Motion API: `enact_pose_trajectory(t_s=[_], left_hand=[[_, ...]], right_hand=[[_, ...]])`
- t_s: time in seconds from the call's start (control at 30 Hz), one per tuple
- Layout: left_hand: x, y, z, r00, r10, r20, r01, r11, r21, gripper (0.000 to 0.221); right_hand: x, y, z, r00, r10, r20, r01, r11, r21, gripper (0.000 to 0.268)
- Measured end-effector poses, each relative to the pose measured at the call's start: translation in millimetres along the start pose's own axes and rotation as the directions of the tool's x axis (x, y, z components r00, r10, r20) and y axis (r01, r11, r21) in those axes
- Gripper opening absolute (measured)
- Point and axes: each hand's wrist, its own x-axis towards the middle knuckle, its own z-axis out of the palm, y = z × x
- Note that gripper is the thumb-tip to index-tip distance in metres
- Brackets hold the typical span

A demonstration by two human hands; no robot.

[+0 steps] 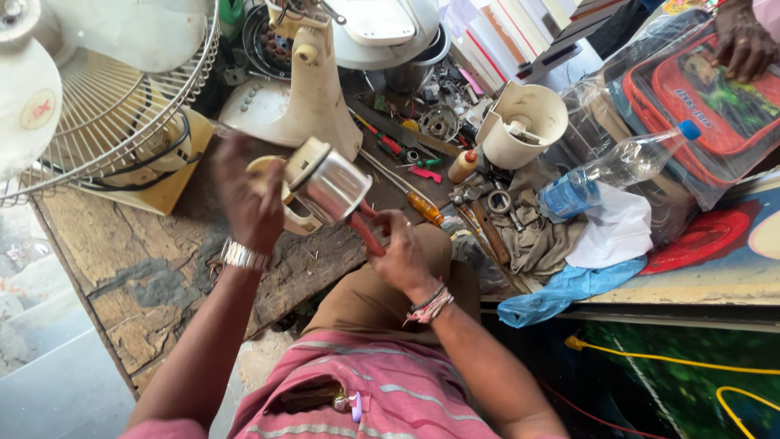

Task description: The person disassembles a small appliance, likely a grinder, using pliers and a hammer. They remove a metal component from the housing, clean the pliers with a rag, and then use a hammer to tap a part into place on the workbench.

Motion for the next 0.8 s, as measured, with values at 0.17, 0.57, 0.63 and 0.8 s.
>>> enact_pose_trajectory(t_s=[0.17, 0.57, 0.63, 0.8], left_hand=[[-60.9, 2.9, -21.4, 0.931, -0.143, 0.336, 0.213, 0.960, -0.180, 0.079], [-136.4, -11.7, 30.3, 0.854, -0.251, 0.455, 0.283, 0.959, -0.001, 0.102], [-135.1, -12.4, 29.1, 0.899, -0.219, 0.379, 0.201, 0.976, 0.086, 0.092], [-131.9, -22.8, 20.3, 0.944, -0.011, 0.330, 0.016, 1.000, -0.012, 0.063]], right_hand=[[4.9, 12.0, 18.3, 0.984, -0.176, 0.023, 0.108, 0.695, 0.711, 0.079], [10.8, 25.2, 99.3, 0.890, -0.456, -0.026, 0.447, 0.858, 0.251, 0.022], [6.9, 26.6, 109.8, 0.926, -0.376, -0.018, 0.350, 0.841, 0.412, 0.021], [-1.8, 31.2, 119.2, 0.897, -0.431, 0.103, 0.421, 0.901, 0.103, 0.023]])
